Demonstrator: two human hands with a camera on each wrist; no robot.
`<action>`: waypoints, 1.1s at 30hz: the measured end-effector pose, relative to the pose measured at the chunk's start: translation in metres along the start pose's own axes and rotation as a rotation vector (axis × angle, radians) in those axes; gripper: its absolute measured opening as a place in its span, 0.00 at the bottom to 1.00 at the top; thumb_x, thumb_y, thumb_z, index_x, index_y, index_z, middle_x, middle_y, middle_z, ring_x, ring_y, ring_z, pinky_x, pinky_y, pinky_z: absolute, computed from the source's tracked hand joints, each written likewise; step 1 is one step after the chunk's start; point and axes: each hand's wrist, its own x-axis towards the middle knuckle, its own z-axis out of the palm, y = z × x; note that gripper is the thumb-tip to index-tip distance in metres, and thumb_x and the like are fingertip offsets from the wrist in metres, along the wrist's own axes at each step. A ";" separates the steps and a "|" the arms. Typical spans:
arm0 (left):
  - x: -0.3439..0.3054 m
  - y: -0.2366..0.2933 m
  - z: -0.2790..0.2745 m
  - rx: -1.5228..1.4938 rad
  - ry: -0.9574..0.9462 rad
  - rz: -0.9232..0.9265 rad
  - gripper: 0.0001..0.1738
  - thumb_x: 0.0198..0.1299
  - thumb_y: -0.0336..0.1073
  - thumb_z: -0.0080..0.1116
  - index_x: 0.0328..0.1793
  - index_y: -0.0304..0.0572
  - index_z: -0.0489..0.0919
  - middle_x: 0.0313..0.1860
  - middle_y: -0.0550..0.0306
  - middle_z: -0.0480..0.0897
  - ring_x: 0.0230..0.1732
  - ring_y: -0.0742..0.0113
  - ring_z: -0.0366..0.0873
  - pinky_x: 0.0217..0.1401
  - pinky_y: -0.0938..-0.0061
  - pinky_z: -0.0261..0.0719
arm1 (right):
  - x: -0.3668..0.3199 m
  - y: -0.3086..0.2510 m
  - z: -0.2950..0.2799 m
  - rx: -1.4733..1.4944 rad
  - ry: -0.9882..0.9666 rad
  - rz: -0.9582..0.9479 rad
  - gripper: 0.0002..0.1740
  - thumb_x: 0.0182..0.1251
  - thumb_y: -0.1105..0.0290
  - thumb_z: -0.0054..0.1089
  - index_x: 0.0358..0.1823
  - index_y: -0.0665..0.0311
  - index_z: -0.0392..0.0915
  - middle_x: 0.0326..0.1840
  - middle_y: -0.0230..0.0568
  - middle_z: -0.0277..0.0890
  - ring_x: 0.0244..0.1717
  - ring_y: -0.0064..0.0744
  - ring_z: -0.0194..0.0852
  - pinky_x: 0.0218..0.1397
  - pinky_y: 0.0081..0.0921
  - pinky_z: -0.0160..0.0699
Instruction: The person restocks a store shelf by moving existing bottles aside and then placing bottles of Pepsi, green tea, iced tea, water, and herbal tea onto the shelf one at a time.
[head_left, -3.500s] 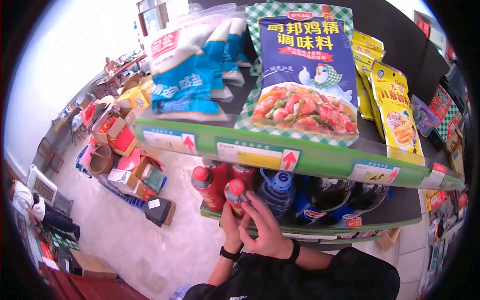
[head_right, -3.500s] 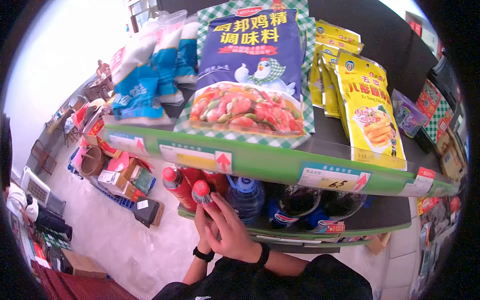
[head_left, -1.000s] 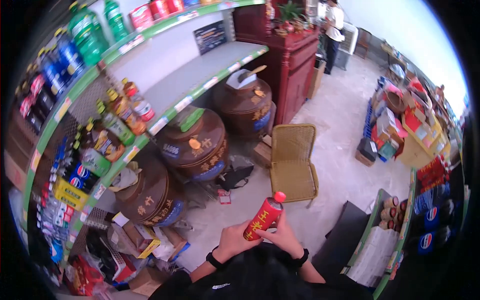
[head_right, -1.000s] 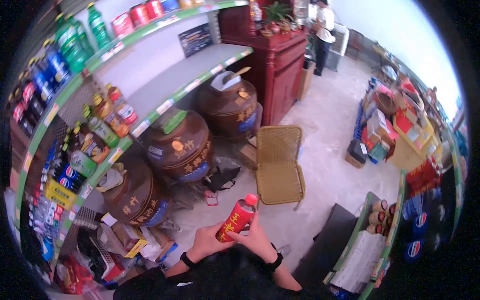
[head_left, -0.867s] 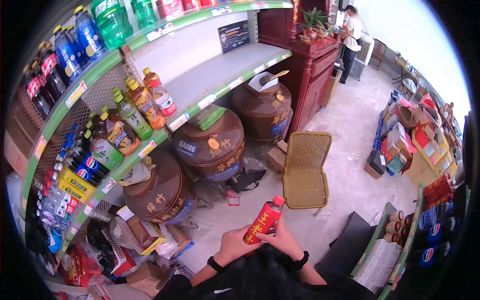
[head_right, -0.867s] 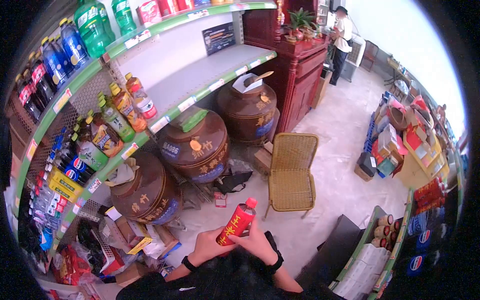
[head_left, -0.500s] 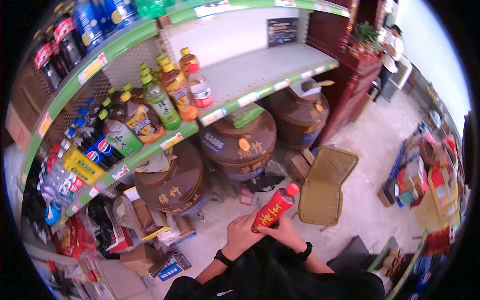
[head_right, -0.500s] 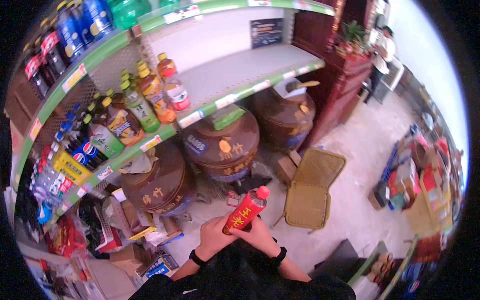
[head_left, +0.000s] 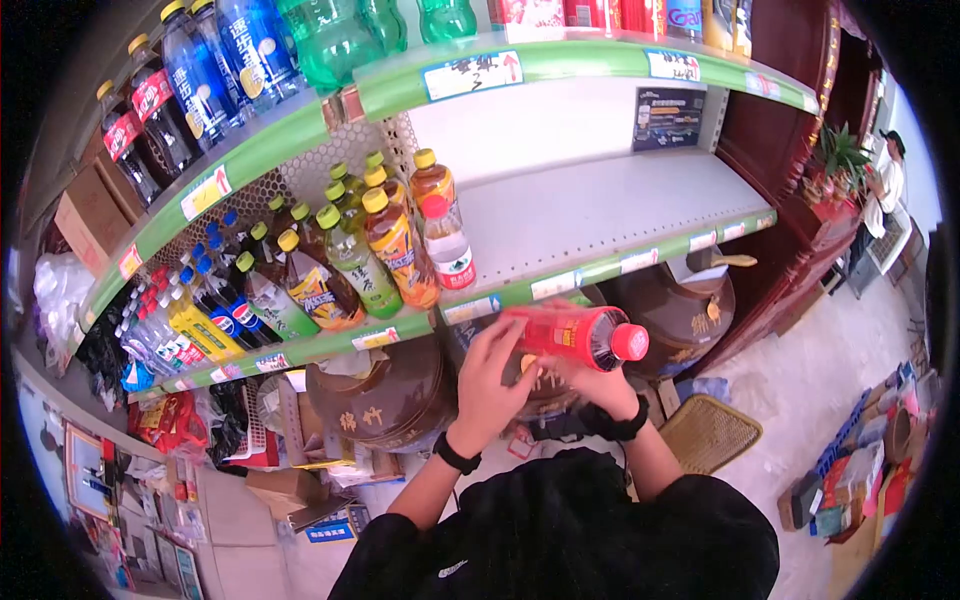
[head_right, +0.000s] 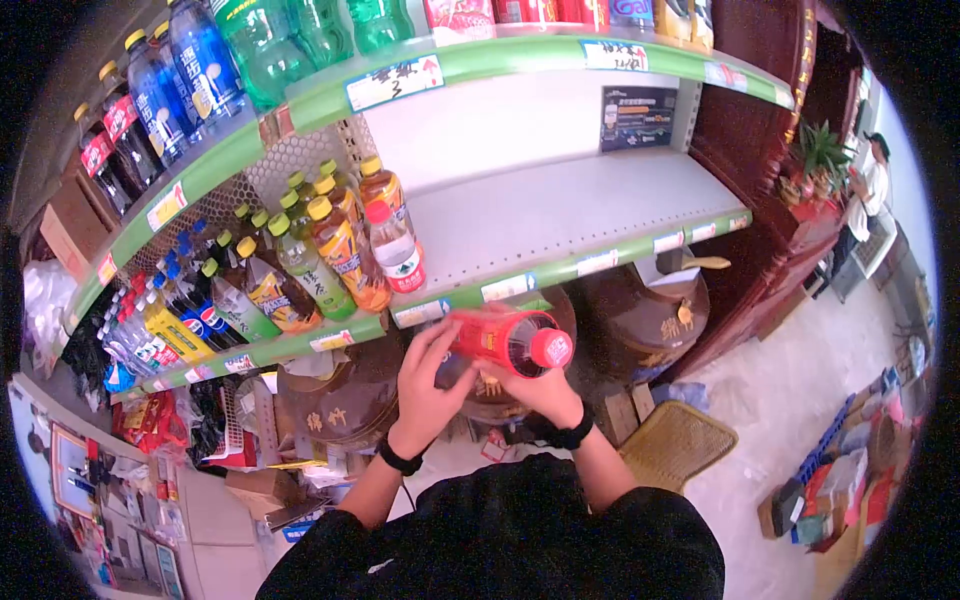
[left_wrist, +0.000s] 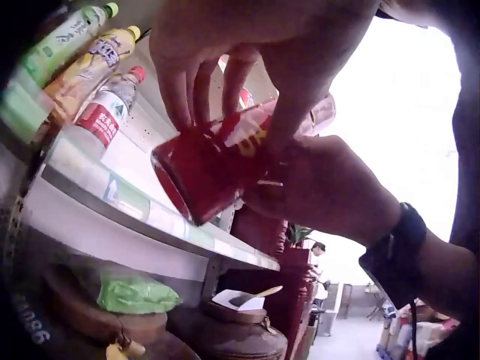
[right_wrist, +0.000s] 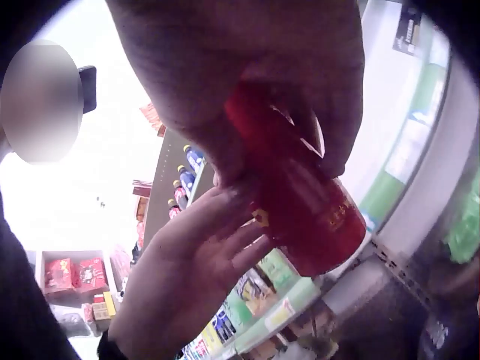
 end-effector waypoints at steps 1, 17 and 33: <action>0.013 0.000 0.007 -0.001 0.014 -0.005 0.39 0.53 0.28 0.76 0.75 0.37 0.76 0.71 0.41 0.78 0.70 0.45 0.79 0.71 0.59 0.77 | 0.019 0.003 -0.008 0.001 -0.008 -0.066 0.36 0.61 0.72 0.79 0.72 0.65 0.75 0.75 0.49 0.73 0.75 0.41 0.72 0.78 0.39 0.71; 0.075 -0.053 0.050 0.082 0.146 -0.102 0.47 0.54 0.28 0.73 0.82 0.34 0.67 0.82 0.36 0.68 0.81 0.45 0.68 0.79 0.56 0.69 | 0.152 0.072 -0.026 -0.108 -0.207 -0.195 0.35 0.59 0.78 0.77 0.69 0.66 0.74 0.70 0.51 0.76 0.73 0.46 0.73 0.77 0.43 0.69; 0.070 -0.047 0.052 0.273 0.130 -0.264 0.47 0.59 0.33 0.70 0.83 0.28 0.61 0.71 0.31 0.70 0.70 0.35 0.73 0.68 0.54 0.77 | 0.174 0.067 -0.002 -0.247 -0.248 -0.151 0.43 0.63 0.69 0.71 0.78 0.71 0.62 0.54 0.62 0.81 0.52 0.62 0.79 0.59 0.49 0.77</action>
